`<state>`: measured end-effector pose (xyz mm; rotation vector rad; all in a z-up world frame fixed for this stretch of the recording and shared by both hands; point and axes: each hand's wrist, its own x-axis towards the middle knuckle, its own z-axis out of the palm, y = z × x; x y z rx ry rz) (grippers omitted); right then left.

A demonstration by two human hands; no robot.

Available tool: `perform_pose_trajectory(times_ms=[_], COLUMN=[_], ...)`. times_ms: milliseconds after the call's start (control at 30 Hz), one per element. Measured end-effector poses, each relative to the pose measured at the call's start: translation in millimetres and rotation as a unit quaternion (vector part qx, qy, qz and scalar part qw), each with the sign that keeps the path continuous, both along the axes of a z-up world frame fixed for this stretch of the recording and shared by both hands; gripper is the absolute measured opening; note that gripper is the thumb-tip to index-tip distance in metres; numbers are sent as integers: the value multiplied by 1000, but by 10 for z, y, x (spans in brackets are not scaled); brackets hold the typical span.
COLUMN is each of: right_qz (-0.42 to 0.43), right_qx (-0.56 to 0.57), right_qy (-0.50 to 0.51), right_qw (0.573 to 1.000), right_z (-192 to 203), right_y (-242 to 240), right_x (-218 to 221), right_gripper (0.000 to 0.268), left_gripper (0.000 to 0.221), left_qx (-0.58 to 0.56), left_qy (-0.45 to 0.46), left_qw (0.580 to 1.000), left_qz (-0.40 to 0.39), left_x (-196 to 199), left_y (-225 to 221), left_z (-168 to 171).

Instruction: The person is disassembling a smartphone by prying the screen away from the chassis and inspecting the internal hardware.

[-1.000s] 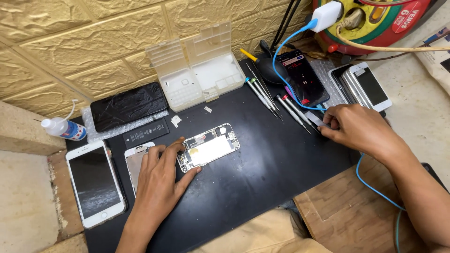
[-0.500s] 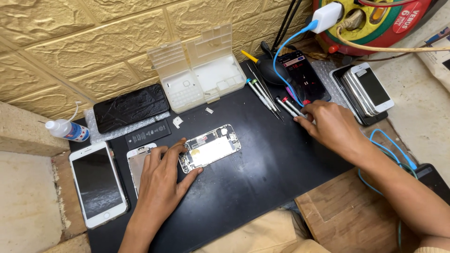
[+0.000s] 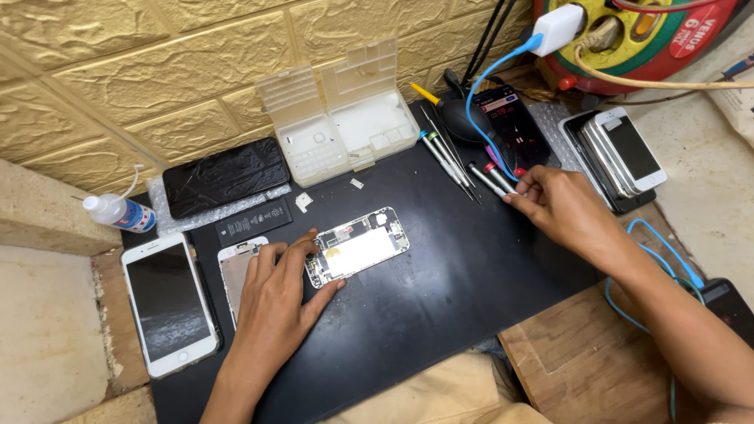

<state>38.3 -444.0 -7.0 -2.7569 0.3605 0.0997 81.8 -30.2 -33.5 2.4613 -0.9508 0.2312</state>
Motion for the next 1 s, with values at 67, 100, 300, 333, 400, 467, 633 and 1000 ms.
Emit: perform_pose_trajectory(times_ms=[67,100,300,333,400,467,633,1000], right_qz=[6,14,112,115,128,163,147,296], right_qx=[-19,-33,356,357,470,452,467,397], right_qy=[6,12,-70,-67,-126,-162,-233,-417], right_qw=[1000,999,925,924,864,862,840,763], right_z=[103,131,590,522,387,221,-177,-794], right_y=[-14,18,605,713,932,1142,1428,1270], right_x=[-93,-91,-131,-35,127,241,245,212], right_gripper=[22,20,13,13,28,32,67,76], left_gripper=[50,51,58,58,56,59,64,55], left_qx=[-4,-4,-16,-15,-28,-24,-29,-95], left_qy=[3,7,3,4,-11,-6,1,85], left_qw=[1000,1000,1000,1000,1000,1000,1000,992], left_qz=[-5,-8,-3,1,-8,-8,-10,-10], left_x=[24,9,23,19,18,8,1,27], left_y=[-28,15,9,16,23,42,61,99], left_z=[-9,-5,-22,-17,-12,-19,12,120])
